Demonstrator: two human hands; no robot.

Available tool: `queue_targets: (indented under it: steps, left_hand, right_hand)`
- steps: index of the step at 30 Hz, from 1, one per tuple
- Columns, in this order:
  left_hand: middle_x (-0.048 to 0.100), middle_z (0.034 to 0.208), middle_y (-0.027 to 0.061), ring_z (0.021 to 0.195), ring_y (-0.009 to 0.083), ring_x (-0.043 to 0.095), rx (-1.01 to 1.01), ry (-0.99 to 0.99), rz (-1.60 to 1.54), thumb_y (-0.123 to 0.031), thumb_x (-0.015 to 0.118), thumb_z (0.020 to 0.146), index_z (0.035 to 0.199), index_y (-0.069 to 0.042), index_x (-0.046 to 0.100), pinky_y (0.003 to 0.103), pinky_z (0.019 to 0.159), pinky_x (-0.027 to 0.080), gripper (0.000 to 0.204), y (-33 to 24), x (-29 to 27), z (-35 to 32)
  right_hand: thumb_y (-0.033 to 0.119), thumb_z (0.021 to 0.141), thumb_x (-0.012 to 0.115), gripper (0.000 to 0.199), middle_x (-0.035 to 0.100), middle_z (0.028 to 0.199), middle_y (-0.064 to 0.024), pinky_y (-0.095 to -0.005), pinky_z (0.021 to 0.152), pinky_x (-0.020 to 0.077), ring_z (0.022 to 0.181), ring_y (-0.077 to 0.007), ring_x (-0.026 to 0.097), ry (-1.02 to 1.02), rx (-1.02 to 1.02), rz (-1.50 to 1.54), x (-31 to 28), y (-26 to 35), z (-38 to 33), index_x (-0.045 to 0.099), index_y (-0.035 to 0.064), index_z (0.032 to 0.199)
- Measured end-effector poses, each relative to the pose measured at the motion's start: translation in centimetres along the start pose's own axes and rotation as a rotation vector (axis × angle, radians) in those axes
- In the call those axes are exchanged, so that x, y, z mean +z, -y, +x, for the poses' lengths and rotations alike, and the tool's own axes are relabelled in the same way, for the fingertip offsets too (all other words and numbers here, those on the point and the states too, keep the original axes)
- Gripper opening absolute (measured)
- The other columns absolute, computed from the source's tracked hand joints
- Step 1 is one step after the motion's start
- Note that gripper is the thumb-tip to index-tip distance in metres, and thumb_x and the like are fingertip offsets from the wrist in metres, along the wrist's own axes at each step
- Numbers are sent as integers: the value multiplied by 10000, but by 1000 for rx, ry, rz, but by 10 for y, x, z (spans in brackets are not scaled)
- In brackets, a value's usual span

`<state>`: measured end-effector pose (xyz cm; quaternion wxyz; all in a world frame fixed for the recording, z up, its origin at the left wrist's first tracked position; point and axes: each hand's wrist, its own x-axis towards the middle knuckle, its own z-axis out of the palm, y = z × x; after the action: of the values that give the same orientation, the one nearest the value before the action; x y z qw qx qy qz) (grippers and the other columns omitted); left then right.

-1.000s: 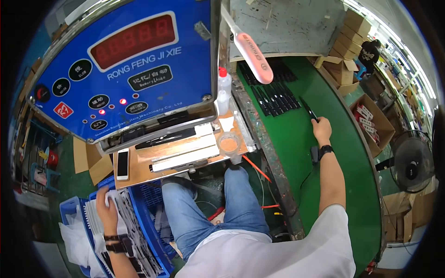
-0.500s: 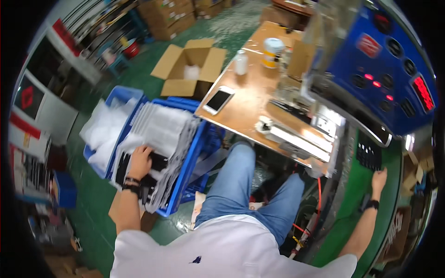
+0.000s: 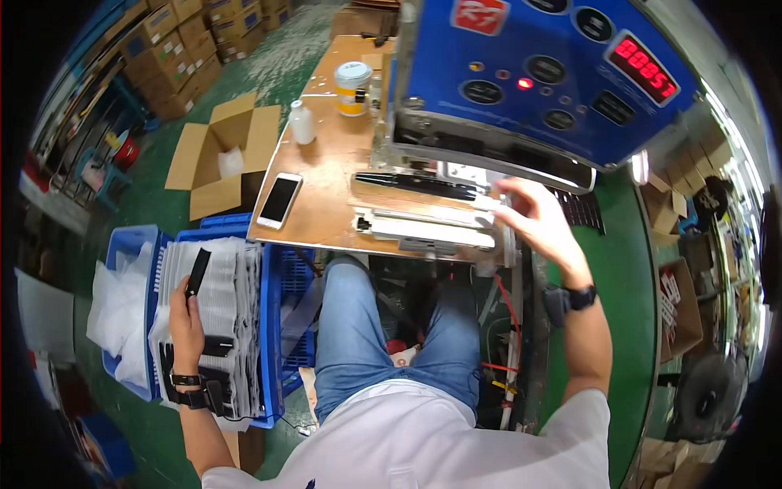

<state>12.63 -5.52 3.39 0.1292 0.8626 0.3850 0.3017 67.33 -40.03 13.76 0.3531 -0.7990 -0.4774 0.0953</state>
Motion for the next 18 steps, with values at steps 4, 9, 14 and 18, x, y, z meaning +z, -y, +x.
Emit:
queue_targets:
  steps: [4, 9, 14, 18]
  left_hand:
    - [641, 1121, 110, 979, 258, 635, -16, 115, -305, -28, 626, 1033, 1285, 20, 594, 349, 913, 519, 259, -72, 42, 51]
    - [614, 1070, 107, 993, 256, 640, 366, 88, -435, -20, 681, 990, 1272, -5, 629, 344, 885, 528, 287, -182, 82, 111]
    - [672, 1124, 148, 1024, 372, 652, 616, 125, -410, -68, 755, 932, 1216, -16, 694, 410, 905, 547, 295, -262, 110, 146]
    - [701, 1168, 145, 1044, 383, 654, 832, 135, -379, -116, 791, 900, 1202, -31, 726, 435, 914, 541, 321, -293, 143, 161]
  right_hand:
    - [244, 927, 831, 396, 704, 946, -43, -307, 708, 511, 770, -146, 602, 113, 77, 8, 15, 24, 26, 724, 47, 1253]
    - [204, 928, 824, 367, 684, 900, -50, -301, 692, 497, 763, -139, 592, 8, -49, -79, 18, 22, 17, 725, 47, 1245]
    - [137, 938, 804, 298, 658, 942, -35, -276, 714, 480, 784, -111, 571, -187, -119, -151, -24, -7, -37, 745, 33, 1211]
    - [138, 934, 813, 258, 657, 984, -11, -250, 733, 480, 800, -91, 560, -427, 184, -57, -66, -97, -113, 776, 4, 1152]
